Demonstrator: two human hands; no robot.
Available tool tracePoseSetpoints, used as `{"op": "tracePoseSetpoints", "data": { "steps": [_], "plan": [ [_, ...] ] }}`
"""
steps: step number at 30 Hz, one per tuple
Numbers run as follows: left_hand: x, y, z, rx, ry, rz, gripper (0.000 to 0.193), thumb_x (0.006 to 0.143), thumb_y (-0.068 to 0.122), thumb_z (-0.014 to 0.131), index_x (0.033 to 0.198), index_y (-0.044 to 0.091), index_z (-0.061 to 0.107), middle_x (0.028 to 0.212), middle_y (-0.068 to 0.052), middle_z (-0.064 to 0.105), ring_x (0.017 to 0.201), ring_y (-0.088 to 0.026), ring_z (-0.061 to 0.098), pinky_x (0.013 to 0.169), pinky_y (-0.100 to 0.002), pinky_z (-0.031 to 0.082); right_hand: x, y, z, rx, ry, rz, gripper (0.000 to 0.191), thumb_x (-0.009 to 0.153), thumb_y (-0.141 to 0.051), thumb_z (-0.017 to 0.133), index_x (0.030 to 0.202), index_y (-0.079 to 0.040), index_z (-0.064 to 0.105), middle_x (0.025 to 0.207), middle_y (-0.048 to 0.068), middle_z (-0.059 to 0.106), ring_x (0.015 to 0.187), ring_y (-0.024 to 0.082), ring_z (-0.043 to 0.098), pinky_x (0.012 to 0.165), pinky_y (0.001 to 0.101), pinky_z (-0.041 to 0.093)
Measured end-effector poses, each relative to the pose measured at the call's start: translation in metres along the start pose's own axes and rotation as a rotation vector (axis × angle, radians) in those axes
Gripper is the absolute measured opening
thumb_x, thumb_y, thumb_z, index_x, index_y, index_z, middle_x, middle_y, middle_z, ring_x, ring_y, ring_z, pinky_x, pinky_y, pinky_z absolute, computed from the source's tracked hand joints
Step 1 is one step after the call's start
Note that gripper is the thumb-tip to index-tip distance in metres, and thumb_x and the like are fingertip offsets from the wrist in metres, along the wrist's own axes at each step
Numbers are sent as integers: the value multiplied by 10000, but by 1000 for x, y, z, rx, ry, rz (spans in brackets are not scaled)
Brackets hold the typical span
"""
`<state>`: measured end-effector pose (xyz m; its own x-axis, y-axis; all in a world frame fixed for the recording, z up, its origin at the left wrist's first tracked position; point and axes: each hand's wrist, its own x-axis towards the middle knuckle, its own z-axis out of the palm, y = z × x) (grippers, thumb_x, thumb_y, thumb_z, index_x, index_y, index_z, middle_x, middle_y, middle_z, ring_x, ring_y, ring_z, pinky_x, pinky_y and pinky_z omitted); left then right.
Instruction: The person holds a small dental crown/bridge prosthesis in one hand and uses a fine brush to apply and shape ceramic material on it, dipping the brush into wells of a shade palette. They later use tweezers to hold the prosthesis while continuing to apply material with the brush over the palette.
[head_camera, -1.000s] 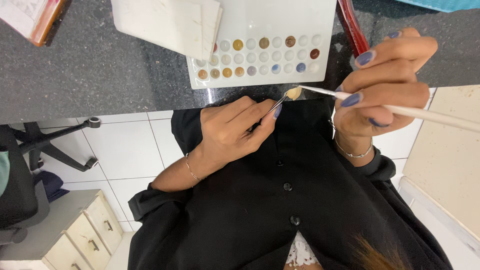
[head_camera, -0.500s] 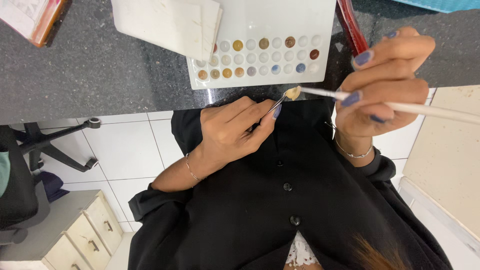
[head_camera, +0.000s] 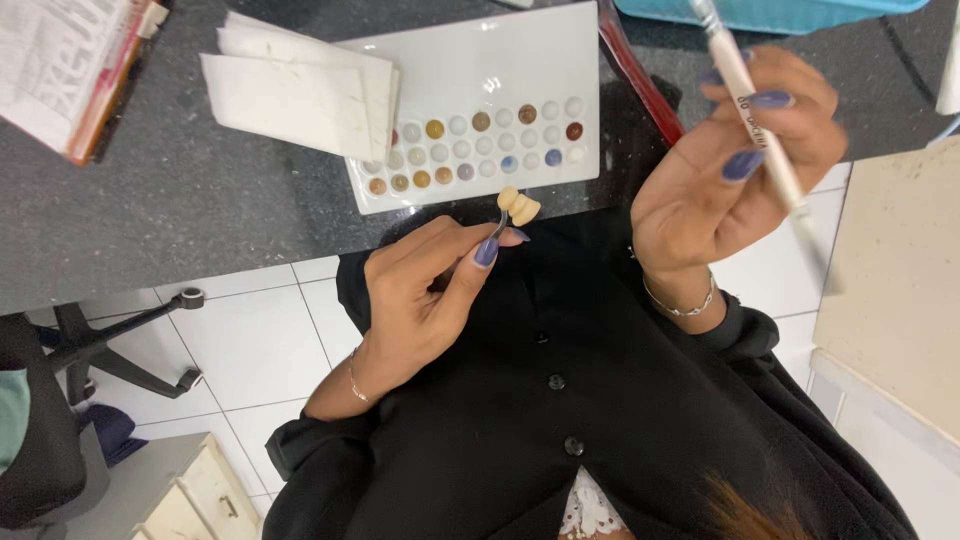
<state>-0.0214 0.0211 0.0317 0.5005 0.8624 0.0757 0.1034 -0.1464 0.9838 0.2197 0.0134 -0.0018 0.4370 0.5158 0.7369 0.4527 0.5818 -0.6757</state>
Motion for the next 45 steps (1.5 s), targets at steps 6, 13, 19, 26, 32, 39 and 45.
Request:
{"op": "tracePoseSetpoints", "data": {
  "steps": [6, 13, 19, 26, 32, 39, 45],
  "plan": [
    [4, 5, -9, 68, 27, -62, 183, 1031, 25, 636, 1178, 33, 744, 756, -4, 594, 565, -47, 457, 507, -222, 355, -1, 2, 4, -223, -210, -283, 204, 1040, -285, 524, 1051, -90, 582, 865, 105, 669, 1098, 250, 513, 985, 428, 387],
    [7, -7, 1, 161, 131, 109, 183, 948, 22, 708, 1125, 34, 753, 729, -26, 636, 530, -66, 476, 481, -250, 351, -8, -6, 1, -246, -215, -177, 200, 1041, -319, 598, 1048, -120, 575, 850, 103, 674, 1154, 254, 508, 947, 400, 422],
    [7, -11, 1, 126, 130, 100, 194, 946, 35, 702, 1134, 23, 749, 770, -40, 685, 535, -76, 538, 478, -234, 403, -2, -3, 5, -161, -83, -229, 212, 1004, -332, 629, 1003, -139, 540, 768, 90, 592, 1049, 233, 513, 929, 412, 436],
    [1, 8, -18, 202, 51, 118, 221, 1005, 17, 641, 1216, 33, 706, 919, -60, 684, 685, -130, 623, 591, -279, 493, 16, 9, 4, -146, -105, -228, 183, 1014, -266, 617, 980, -102, 544, 836, 93, 555, 1011, 238, 514, 879, 395, 456],
    [10, 14, -32, 432, 107, 248, 245, 1013, 72, 693, 1257, 87, 707, 935, -53, 639, 741, -166, 632, 632, -329, 520, 13, 16, 3, -31, -95, -158, 206, 1028, -265, 591, 1025, -71, 523, 920, 116, 565, 997, 240, 566, 829, 345, 481],
    [34, -2, -45, 670, 171, 542, 300, 942, 240, 850, 1214, 155, 756, 956, 0, 648, 687, -107, 586, 556, -279, 482, 13, 16, 2, 1, -135, -134, 238, 1032, -296, 602, 1016, -70, 530, 942, 112, 560, 984, 231, 574, 824, 347, 499],
    [44, -22, -47, 774, 326, 711, 315, 896, 261, 892, 1160, 121, 793, 818, 25, 599, 615, -88, 538, 516, -271, 447, 17, 13, 4, 13, -121, -221, 263, 1006, -333, 616, 984, -91, 516, 891, 96, 545, 949, 219, 547, 794, 353, 513]
  ]
}}
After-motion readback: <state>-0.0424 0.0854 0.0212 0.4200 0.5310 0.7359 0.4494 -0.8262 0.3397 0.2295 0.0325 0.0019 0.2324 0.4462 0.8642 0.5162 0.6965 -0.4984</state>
